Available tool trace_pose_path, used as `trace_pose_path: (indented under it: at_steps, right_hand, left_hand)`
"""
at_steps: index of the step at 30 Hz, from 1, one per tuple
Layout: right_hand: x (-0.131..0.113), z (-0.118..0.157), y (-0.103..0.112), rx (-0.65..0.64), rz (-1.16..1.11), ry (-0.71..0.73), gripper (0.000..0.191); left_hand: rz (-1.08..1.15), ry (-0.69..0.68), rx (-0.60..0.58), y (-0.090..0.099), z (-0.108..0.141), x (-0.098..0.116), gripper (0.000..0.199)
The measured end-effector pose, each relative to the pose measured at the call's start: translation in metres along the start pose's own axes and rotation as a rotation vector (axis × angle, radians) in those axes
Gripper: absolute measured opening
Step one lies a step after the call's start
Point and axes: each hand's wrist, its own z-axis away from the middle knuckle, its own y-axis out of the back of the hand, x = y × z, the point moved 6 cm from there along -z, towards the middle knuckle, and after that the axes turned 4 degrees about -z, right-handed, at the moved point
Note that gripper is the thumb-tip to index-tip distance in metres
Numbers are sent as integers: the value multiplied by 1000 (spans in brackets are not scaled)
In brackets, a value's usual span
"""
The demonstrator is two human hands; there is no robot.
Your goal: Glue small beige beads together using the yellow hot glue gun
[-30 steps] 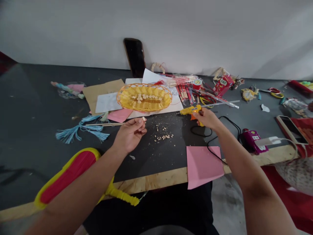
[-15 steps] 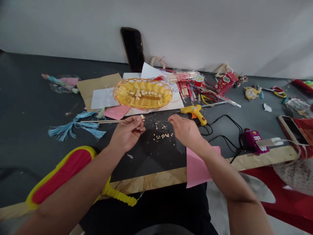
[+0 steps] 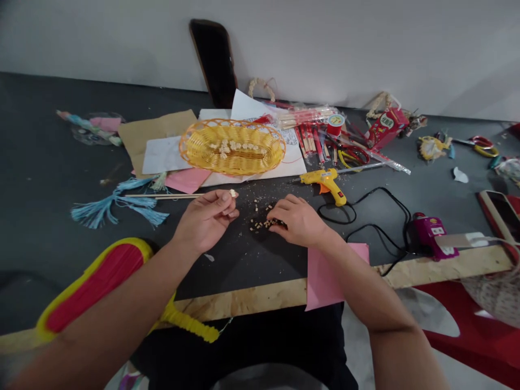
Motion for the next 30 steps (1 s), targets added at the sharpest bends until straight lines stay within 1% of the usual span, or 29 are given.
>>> trace_pose_path:
  at_steps: [4,6,10,17,23,26,30]
  right_hand:
    - [1,1,-2,-36,84,-104,16]
    - [1,0,-2,-49,104,-120,15]
    - [0,-1,-2,-53,133,-132,7]
    - [-3,-2,-6,-19,192,-184,7]
    - [-6,-3,-8,25,227,-164,6]
    - [-8,-4,-9,47,238,-134,8]
    - [-7,-5,-5,73,197,-92,10]
  left_hand:
    - [-13,3,-9,-1,1,0,23]
    - [-18,5,-14,-2,2,0,24]
    - [-20,3,-13,-3,2,0,23]
    - [-53,47,-77,-8,4,-6,24]
    - [-99,77,-131,-11,7,-10,27]
    - [-113,78,-128,-9,6,-10,26]
    - [-123,85,-128,-9,7,-11,27]
